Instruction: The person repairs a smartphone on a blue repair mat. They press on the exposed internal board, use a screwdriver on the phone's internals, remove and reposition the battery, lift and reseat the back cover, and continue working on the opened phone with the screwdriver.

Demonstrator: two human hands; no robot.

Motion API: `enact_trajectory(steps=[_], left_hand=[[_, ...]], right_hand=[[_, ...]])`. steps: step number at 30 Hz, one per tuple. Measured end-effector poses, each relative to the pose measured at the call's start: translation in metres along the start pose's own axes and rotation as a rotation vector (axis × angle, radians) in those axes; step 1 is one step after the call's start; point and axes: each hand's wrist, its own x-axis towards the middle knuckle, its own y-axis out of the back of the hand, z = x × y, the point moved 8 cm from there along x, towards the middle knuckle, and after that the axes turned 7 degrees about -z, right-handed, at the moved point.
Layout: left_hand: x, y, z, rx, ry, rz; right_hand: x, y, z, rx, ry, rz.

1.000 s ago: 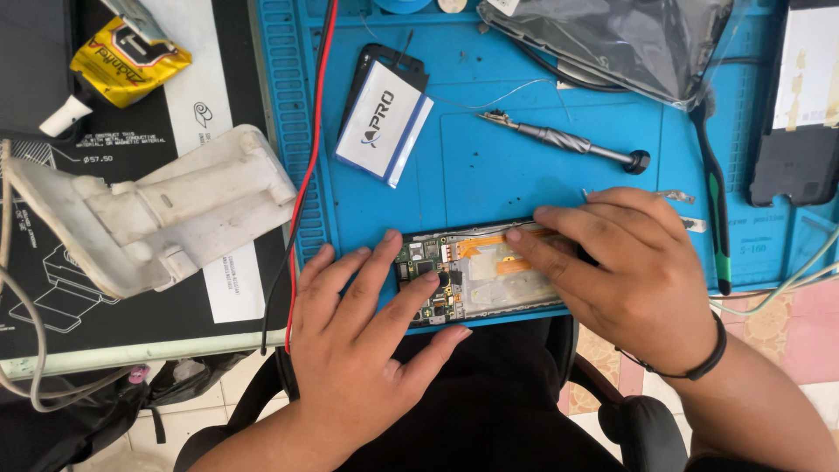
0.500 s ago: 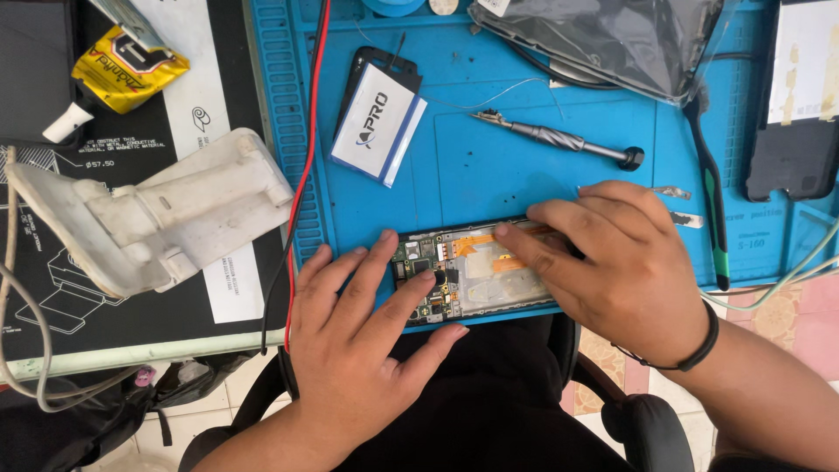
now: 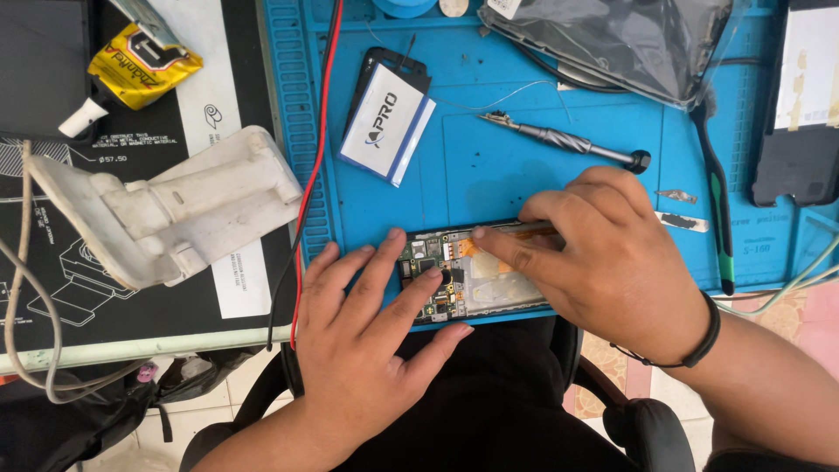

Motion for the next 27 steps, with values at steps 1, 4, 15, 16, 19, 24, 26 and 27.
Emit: enact_trajectory(steps=[1,4,15,16,19,24,26,27], left_hand=[[0.0,0.0,0.0,0.0,-0.003,0.004],[-0.001,0.001,-0.002,0.014,-0.005,0.0],[-0.005,0.007,-0.005,-0.02,-0.013,0.013],[-0.005,0.008,-0.006,-0.026,-0.015,0.016],[-0.009,0.014,-0.01,-0.091,-0.007,0.046],[-0.016,0.021,-0.014,-0.142,-0.018,0.1],[-0.019,0.022,-0.014,-0.141,-0.014,0.1],[-0.019,0.021,-0.014,-0.138,-0.014,0.091]], right_hand=[[0.001,0.0,-0.001,0.007,0.0,0.005],[0.002,-0.001,-0.002,0.028,0.0,0.001],[0.008,-0.004,-0.005,0.174,-0.027,-0.002],[0.009,-0.004,-0.006,0.17,-0.024,-0.006],[0.01,-0.002,-0.007,0.173,-0.039,-0.019],[0.015,0.005,-0.013,0.245,-0.069,-0.048],[0.019,0.008,-0.023,0.271,-0.023,-0.047],[0.02,0.009,-0.029,0.271,0.019,-0.04]])
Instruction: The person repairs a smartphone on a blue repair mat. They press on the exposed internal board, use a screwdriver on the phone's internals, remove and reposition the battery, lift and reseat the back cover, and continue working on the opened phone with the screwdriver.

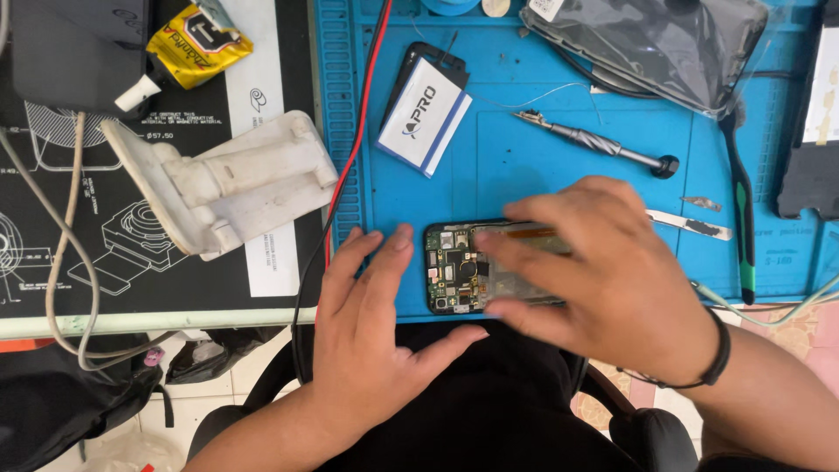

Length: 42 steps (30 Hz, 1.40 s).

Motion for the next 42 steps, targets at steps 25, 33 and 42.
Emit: enact_trajectory(steps=[25,33,42], left_hand=[[-0.009,0.0,-0.005,0.054,-0.017,-0.049],[-0.009,-0.002,-0.005,0.08,-0.044,-0.062],[-0.009,-0.006,-0.002,0.117,-0.092,-0.074]], right_hand=[[0.007,-0.029,-0.012,-0.042,0.023,-0.056],[0.007,-0.029,-0.008,-0.03,0.016,-0.053],[0.001,-0.034,-0.007,-0.056,0.019,-0.052]])
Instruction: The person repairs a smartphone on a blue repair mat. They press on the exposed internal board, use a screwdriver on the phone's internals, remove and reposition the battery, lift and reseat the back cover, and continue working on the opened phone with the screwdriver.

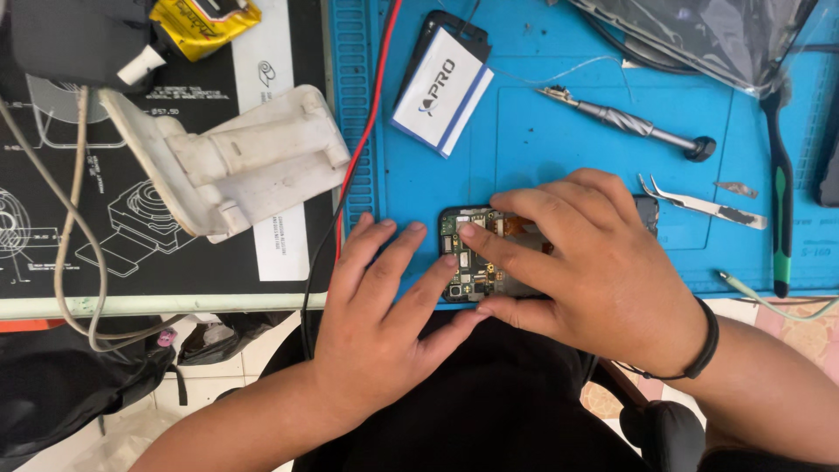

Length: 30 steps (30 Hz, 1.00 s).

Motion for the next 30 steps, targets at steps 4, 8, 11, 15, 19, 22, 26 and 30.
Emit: enact_trajectory(steps=[4,8,11,15,19,22,26,30], left_hand=[[-0.002,-0.003,0.001,0.003,-0.02,-0.011],[-0.005,-0.003,0.001,0.011,-0.028,-0.002],[-0.006,-0.006,0.002,0.025,-0.021,-0.016],[-0.006,-0.007,0.005,0.053,-0.017,-0.036],[-0.006,-0.006,0.005,0.057,-0.027,-0.075],[-0.006,-0.003,0.005,0.057,-0.044,-0.076],[-0.006,-0.004,0.002,0.034,-0.038,-0.1],[-0.005,-0.006,0.001,0.022,-0.034,-0.098]], right_hand=[[-0.002,-0.001,-0.001,-0.027,0.015,0.012],[-0.004,-0.004,-0.002,-0.025,0.018,-0.004],[-0.007,-0.006,-0.002,-0.005,0.014,-0.011],[-0.008,-0.006,-0.002,0.013,0.016,-0.004],[-0.008,-0.007,-0.001,0.035,0.014,-0.017],[-0.01,-0.003,0.0,0.141,0.023,0.015],[-0.023,0.005,-0.003,0.095,-0.003,0.137],[-0.038,-0.003,-0.009,0.031,0.022,0.165]])
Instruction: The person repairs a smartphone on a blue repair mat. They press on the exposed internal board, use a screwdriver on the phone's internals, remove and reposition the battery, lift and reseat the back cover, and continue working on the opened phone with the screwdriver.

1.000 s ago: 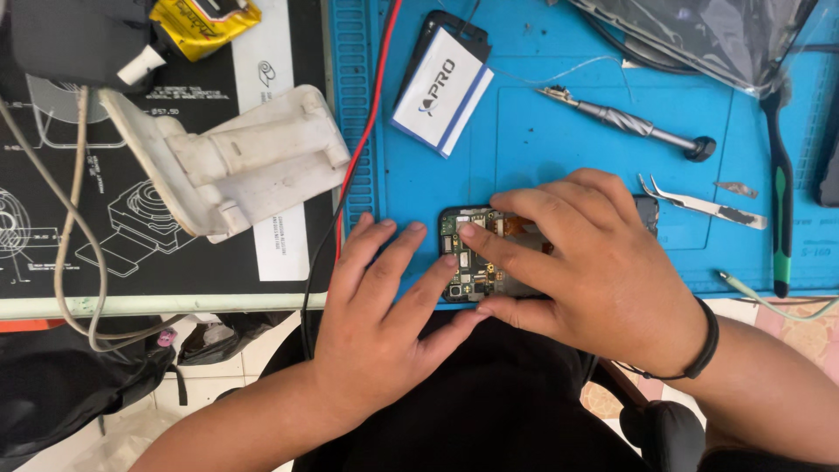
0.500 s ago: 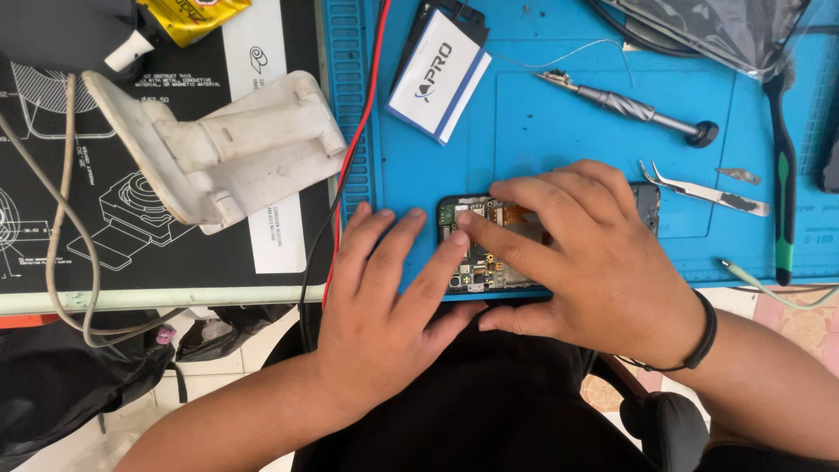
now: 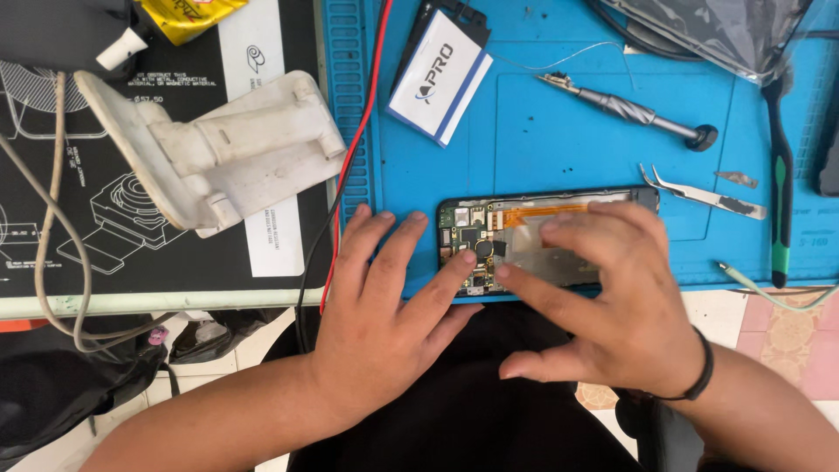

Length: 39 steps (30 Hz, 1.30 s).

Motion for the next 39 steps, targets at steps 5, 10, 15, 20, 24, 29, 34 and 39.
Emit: enact_trajectory(steps=[5,10,15,20,24,29,34,39], left_hand=[[0.002,-0.002,-0.001,0.004,0.007,-0.005],[0.003,-0.002,-0.002,-0.005,0.004,0.002],[0.005,-0.001,-0.003,0.014,0.022,0.013],[0.007,0.001,0.003,0.025,0.017,0.04],[0.011,0.003,0.008,0.036,0.015,0.074],[0.009,0.008,0.017,0.035,0.035,0.072],[0.006,0.016,0.025,-0.031,0.049,0.085],[0.003,0.022,0.025,-0.085,0.06,0.106]], right_hand=[[-0.006,-0.012,0.002,-0.018,0.012,-0.013],[-0.005,-0.014,0.002,-0.041,0.003,-0.034],[-0.009,-0.017,0.003,-0.06,-0.002,-0.035],[-0.011,-0.009,0.003,-0.026,-0.013,0.023],[-0.004,0.025,0.01,-0.031,-0.096,0.076],[0.008,0.076,0.037,-0.444,-0.255,0.115],[0.018,0.075,0.057,-0.572,-0.176,0.05],[0.019,0.071,0.062,-0.497,-0.159,0.056]])
